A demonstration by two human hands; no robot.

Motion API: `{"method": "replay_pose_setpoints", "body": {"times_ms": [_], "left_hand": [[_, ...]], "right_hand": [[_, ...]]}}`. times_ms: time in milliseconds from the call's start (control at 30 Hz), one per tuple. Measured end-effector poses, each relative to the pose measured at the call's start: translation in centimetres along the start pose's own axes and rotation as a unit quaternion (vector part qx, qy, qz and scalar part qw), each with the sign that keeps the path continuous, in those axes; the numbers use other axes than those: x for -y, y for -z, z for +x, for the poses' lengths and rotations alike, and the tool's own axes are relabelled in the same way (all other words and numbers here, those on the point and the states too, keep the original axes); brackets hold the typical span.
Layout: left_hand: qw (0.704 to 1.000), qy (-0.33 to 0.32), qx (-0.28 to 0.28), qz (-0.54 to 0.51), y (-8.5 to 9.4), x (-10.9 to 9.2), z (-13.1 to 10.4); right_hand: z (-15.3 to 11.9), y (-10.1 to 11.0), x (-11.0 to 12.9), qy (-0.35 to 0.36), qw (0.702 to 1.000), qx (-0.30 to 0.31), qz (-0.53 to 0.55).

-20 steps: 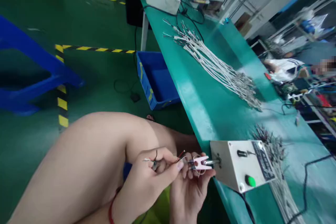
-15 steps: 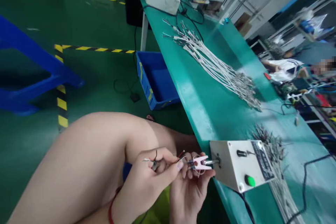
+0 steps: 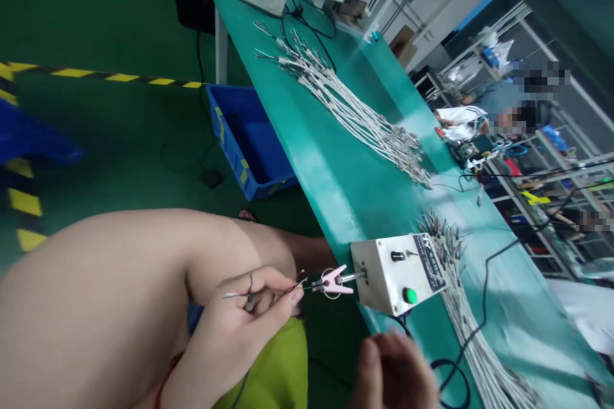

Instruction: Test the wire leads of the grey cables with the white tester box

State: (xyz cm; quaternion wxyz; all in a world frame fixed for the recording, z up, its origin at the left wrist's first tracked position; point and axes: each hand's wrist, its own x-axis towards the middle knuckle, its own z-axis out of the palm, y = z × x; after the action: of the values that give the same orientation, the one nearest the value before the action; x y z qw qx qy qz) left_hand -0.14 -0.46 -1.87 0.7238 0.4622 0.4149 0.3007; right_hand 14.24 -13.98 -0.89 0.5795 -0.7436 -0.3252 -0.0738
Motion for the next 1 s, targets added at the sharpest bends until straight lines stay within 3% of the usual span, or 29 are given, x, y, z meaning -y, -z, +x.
{"method": "replay_pose_setpoints", "body": {"times_ms": [100, 267, 467, 567, 667, 733, 767, 833, 1000], "left_hand": [[1.000, -0.006, 0.005, -0.025, -0.1, 0.0, 0.1], [0.998, -0.022, 0.008, -0.057, -0.2, -0.2, 0.0], [0.997, -0.009, -0.009, -0.082, 0.5, -0.3, -0.9], [0.996, -0.003, -0.012, -0.087, 0.8, -0.6, -1.3], [0.996, -0.011, -0.006, -0.086, 0.7, -0.9, -1.7], [0.997, -0.015, 0.000, -0.079, 0.5, -1.1, -2.1], [0.997, -0.013, 0.008, -0.075, 0.5, -1.2, -2.2], [0.997, -0.006, 0.031, -0.069, 0.5, -1.3, -2.5], [0.997, 0.016, 0.054, -0.060, 0.7, -1.6, -2.8]], "right_hand": [[2.3, 0.5, 0.7, 0.012, 0.996, -0.045, -0.072], [3.9, -0.3, 1.0, -0.018, 0.995, -0.029, -0.092], [2.7, -0.6, 2.0, -0.031, 0.997, -0.052, -0.051], [0.6, -1.3, 2.8, -0.081, 0.994, -0.079, -0.003], [-1.5, -2.4, 3.2, -0.209, 0.969, 0.056, 0.117], [-2.3, -3.1, 3.2, -0.288, 0.920, 0.163, 0.209], [-2.5, -3.5, 3.3, -0.312, 0.900, 0.186, 0.243], [-2.6, -4.0, 3.6, -0.338, 0.877, 0.194, 0.279], [-2.1, -4.3, 4.3, -0.330, 0.865, 0.204, 0.317]]}}
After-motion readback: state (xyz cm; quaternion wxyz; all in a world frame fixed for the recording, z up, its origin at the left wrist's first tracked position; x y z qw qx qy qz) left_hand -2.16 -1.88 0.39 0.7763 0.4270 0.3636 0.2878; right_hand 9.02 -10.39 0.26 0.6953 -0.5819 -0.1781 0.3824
